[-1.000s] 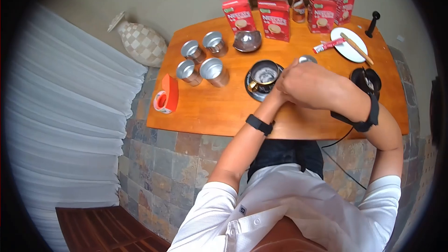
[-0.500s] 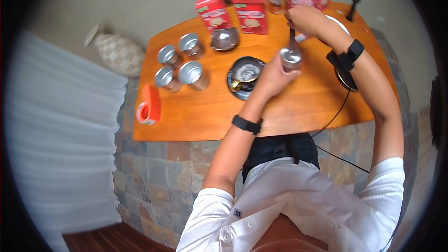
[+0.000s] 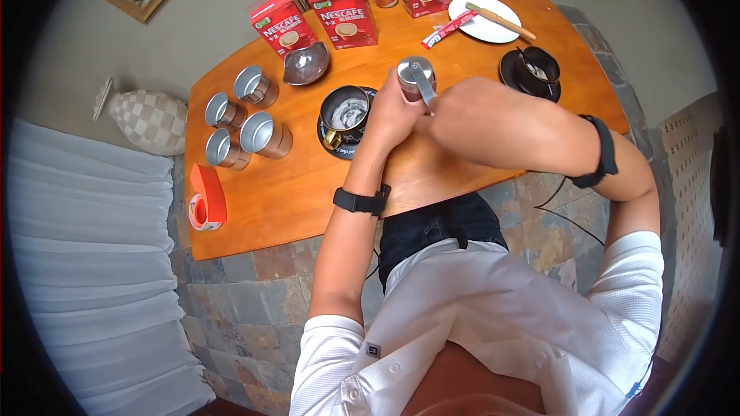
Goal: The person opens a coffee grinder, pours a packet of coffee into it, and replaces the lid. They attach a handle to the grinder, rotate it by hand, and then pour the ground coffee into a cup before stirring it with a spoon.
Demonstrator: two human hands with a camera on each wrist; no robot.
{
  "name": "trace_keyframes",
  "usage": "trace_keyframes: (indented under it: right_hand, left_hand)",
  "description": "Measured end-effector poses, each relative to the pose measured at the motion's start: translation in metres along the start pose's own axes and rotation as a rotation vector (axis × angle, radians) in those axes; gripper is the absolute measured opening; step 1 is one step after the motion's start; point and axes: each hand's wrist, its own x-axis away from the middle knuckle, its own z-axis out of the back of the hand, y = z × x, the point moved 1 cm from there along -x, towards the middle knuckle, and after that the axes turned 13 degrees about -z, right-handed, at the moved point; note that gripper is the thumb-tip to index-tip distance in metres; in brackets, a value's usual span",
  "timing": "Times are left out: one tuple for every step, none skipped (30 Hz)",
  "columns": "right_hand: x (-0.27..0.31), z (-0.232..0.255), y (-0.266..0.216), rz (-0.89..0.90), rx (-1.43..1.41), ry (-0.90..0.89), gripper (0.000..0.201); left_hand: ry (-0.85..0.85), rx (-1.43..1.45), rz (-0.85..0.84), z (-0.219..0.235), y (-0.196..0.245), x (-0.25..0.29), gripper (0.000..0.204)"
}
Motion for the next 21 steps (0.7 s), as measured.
trace_keyframes:
  right_hand:
    - [-0.012,-0.003,-0.006,0.079,-0.038,0.05,0.01]
    - [-0.025,-0.006,-0.013,0.155,-0.079,0.101,0.011]
    - [-0.041,-0.007,-0.017,0.15,-0.087,0.11,0.011]
    - [-0.061,-0.009,-0.019,0.131,-0.122,0.013,0.012]
    - [-0.079,-0.008,-0.02,0.111,-0.154,-0.085,0.013]
    - [-0.097,-0.007,-0.02,0.064,-0.173,-0.129,0.015]
    - [-0.112,-0.005,-0.019,0.019,-0.191,-0.177,0.016]
    - [-0.123,-0.004,-0.014,0.041,-0.206,-0.148,0.017]
    - [-0.133,-0.004,-0.009,0.066,-0.219,-0.121,0.017]
    - [-0.142,-0.006,-0.003,0.048,-0.236,-0.115,0.018]
    - [-0.149,-0.012,0.006,0.051,-0.235,-0.117,0.018]
    - [-0.157,-0.018,0.013,0.042,-0.201,-0.047,0.018]
    - [-0.164,-0.023,0.02,0.029,-0.171,0.024,0.018]
    - [-0.167,-0.028,0.028,0.022,-0.18,0.029,0.018]
    - [-0.167,-0.033,0.038,-0.033,-0.186,0.095,0.019]
    - [-0.165,-0.038,0.05,-0.091,-0.189,0.16,0.019]
    - [-0.165,-0.042,0.065,-0.105,-0.189,0.16,0.019]
    - [-0.164,-0.046,0.081,-0.205,-0.099,0.111,0.019]
    - [-0.161,-0.051,0.093,-0.297,-0.004,0.058,0.02]
    - [-0.15,-0.051,0.105,-0.322,0.011,0.054,0.02]
    - [-0.136,-0.051,0.116,-0.341,0.026,0.05,0.02]
  left_hand:
    - [0.013,-0.007,-0.023,0.002,0.003,0.001,0.05]
    - [-0.013,-0.061,-0.052,0.003,-0.019,0.001,0.051]
    - [-0.022,-0.07,-0.05,0.0,-0.04,0.006,0.051]
    - [-0.011,-0.047,-0.2,-0.005,-0.056,0.01,0.052]
    - [-0.001,-0.02,-0.353,-0.007,-0.056,0.01,0.053]
    - [-0.028,-0.149,-0.304,-0.009,-0.057,0.011,0.053]
    - [-0.052,-0.273,-0.253,-0.01,-0.045,0.009,0.053]
    - [-0.174,-0.109,0.143,-0.002,-0.02,-0.001,0.05]
    - [-0.253,-0.06,0.126,0.004,-0.005,-0.005,0.057]
    - [-0.18,-0.045,0.086,0.003,0.002,-0.004,0.057]
    - [-0.106,-0.032,0.047,0.002,0.005,-0.002,0.057]
    - [-0.063,-0.054,0.059,0.001,0.004,0.0,0.056]
    - [-0.068,-0.06,0.063,0.0,-0.003,0.001,0.056]
    - [-0.033,-0.076,-0.024,-0.001,-0.011,0.0,0.052]
    - [-0.003,-0.089,-0.114,-0.003,-0.02,0.0,0.047]
    - [-0.009,-0.107,-0.059,-0.002,-0.013,0.0,0.049]
    - [-0.023,-0.103,-0.064,-0.002,-0.012,0.001,0.049]
    - [-0.011,-0.096,-0.07,-0.003,-0.013,0.001,0.05]
    - [0.009,-0.086,-0.075,-0.004,-0.014,0.0,0.052]
    - [0.003,-0.065,-0.059,-0.004,-0.016,-0.001,0.054]
    - [0.015,-0.055,-0.055,-0.005,-0.017,0.0,0.054]
